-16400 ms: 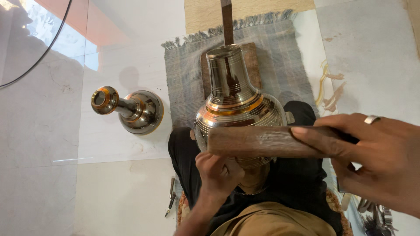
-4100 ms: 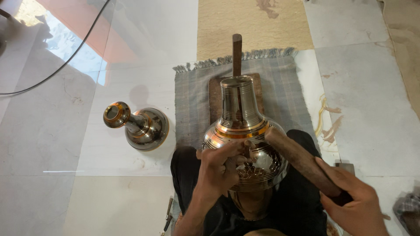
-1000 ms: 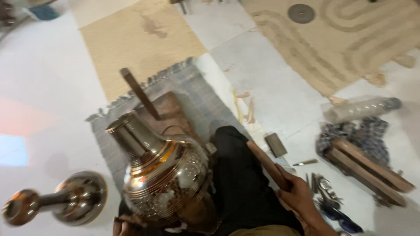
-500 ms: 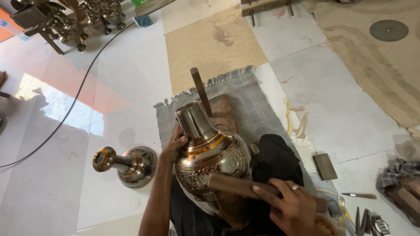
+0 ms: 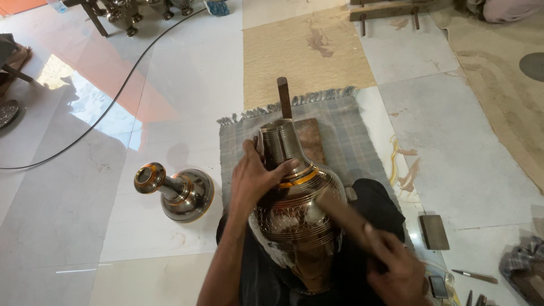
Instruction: The person sits on the floor and uses a wooden mallet to hammer a metal chisel against a large silver vase, creating decorative indentations. The person repeatedly strikes the chisel along the vase's body, rotating the vase to work on different sections.
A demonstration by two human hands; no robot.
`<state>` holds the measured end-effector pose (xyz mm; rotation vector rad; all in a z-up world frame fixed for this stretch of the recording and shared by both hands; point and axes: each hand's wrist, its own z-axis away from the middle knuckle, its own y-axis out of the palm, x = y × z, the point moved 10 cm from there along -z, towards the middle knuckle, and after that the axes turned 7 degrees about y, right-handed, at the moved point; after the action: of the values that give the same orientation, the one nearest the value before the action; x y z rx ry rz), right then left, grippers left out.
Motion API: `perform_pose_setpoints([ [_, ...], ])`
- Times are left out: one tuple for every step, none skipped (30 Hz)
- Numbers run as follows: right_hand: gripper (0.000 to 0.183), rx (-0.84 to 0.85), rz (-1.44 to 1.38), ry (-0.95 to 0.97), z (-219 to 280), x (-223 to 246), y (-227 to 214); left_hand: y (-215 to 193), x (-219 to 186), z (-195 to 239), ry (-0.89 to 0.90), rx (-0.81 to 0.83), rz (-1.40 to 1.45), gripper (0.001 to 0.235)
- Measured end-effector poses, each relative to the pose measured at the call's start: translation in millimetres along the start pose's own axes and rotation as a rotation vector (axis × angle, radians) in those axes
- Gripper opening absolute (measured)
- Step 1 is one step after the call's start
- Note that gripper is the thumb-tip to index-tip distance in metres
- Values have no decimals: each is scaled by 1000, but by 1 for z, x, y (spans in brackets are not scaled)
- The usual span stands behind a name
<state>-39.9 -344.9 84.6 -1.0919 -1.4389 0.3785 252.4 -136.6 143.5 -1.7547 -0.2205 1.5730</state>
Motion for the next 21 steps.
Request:
perform_pose_setpoints([
  [94,15,104,-191,4,17,1,-1,2,-16,102,41,141,102],
  [89,-79,145,-251,2,22,-9,5,4,-29,204,83,283,108],
  [84,-174,182,-314,1,29,-16,13,9,-40,262,139,418,113],
  [80,-270,220,-375,-1,37,-24,21,14,-48,319,195,553,119],
  [81,-198,177,-229,-19,22,-23,28,19,-54,371,247,691,125],
  [83,-127,134,-82,-35,8,-21,37,32,-62,323,259,738,127],
  [85,-60,88,64,-46,-4,-18,45,40,-70,279,270,779,130],
  [85,-69,128,-109,-45,19,-23,50,47,-73,234,282,819,133],
  [86,-83,170,-280,-43,38,-28,51,46,-77,243,275,802,129],
  [87,-96,214,-451,-37,56,-32,51,41,-78,252,268,786,125],
  [85,-138,242,-502,-33,64,-40,50,35,-78,261,261,772,121],
  [83,-179,270,-553,-29,72,-45,49,26,-75,276,274,808,121],
  [81,-219,297,-610,-24,79,-47,46,15,-70,290,279,845,121],
  [81,-152,178,-328,-40,58,-47,41,3,-64,305,286,882,122],
  [82,-73,60,-45,-47,31,-40,34,1,-57,269,201,798,121],
  [83,7,-55,239,-45,1,-30,25,-3,-52,231,119,713,119],
  [81,-52,-82,155,-42,7,-31,18,-9,-48,192,54,619,118],
  [78,-112,-109,72,-37,13,-31,14,-14,-42,131,-4,513,118],
  [76,-174,-130,-13,-31,17,-33,11,-18,-35,73,-61,411,117],
  [76,-183,-115,-119,-25,23,-30,7,-20,-27,15,-117,309,117],
  [76,-188,-100,-232,-24,28,-27,6,-30,-24,45,-126,248,115],
])
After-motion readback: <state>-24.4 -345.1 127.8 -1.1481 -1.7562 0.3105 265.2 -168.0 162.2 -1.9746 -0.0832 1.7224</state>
